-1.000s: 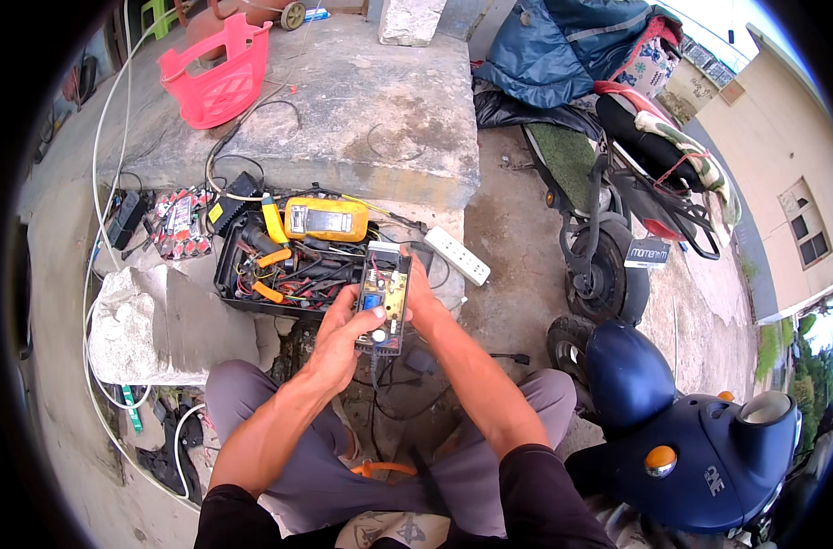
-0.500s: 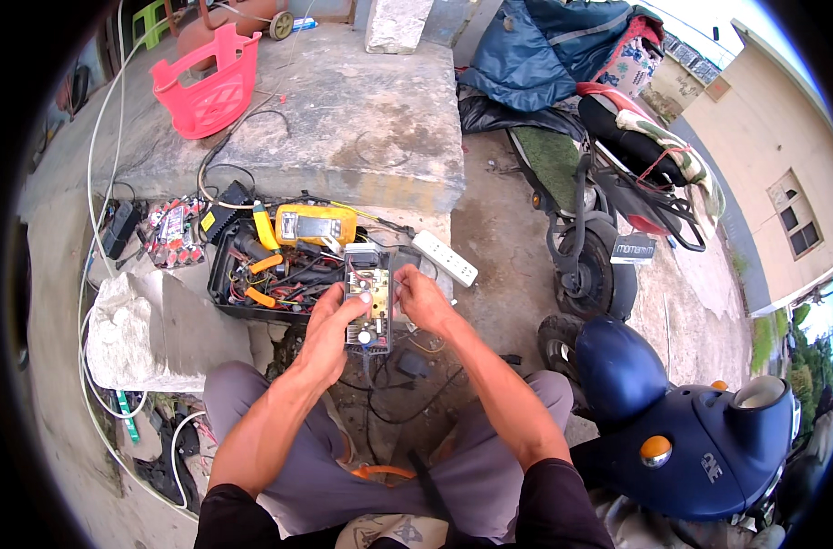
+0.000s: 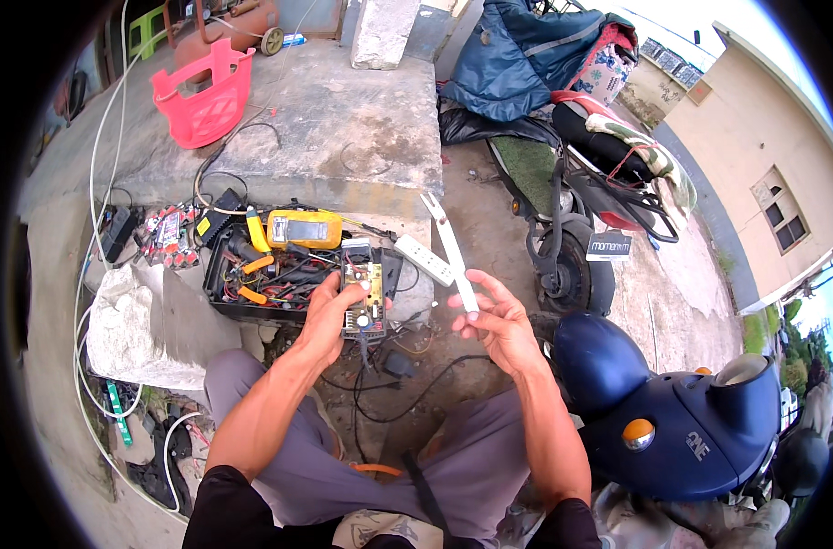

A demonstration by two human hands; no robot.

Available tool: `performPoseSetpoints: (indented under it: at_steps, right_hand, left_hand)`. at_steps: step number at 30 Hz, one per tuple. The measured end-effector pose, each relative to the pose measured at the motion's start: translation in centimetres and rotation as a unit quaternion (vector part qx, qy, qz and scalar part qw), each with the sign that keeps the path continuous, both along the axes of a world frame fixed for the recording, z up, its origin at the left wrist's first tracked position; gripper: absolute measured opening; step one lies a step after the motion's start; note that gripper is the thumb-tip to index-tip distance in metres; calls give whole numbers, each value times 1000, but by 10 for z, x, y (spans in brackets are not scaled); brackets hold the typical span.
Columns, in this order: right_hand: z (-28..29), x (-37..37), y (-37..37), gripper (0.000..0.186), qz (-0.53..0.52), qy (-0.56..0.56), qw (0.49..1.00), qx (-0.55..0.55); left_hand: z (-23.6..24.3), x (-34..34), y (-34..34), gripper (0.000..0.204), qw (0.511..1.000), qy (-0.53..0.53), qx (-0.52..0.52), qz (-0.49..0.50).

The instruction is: The person connects wires to a circuit board by hand and uses a metal tool to adjust components. They handle a power strip and a multimeter casing while working on the electronics near motorcycles.

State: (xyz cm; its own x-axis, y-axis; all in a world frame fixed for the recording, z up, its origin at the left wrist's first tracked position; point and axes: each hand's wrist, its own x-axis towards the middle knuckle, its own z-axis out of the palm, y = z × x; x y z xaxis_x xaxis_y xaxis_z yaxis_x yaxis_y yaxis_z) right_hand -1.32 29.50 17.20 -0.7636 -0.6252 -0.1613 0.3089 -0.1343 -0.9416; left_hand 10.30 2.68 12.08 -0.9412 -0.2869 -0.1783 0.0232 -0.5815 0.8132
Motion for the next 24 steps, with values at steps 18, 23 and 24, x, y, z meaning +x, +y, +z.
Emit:
performPoseSetpoints:
  at_steps: [18, 23, 24]
  right_hand:
    - [-6, -15, 15, 68, 45, 28, 991, -122]
    - [-7, -19, 9, 40, -18, 112, 993, -38]
    - [-10, -20, 8, 34, -43, 144, 989, -5]
  left_hand:
    - [-14, -22, 22, 41, 999, -24, 30, -37]
    - [-33, -24, 14, 40, 990, -71, 106, -65]
    - [-36, -24, 13, 40, 985, -85, 131, -69]
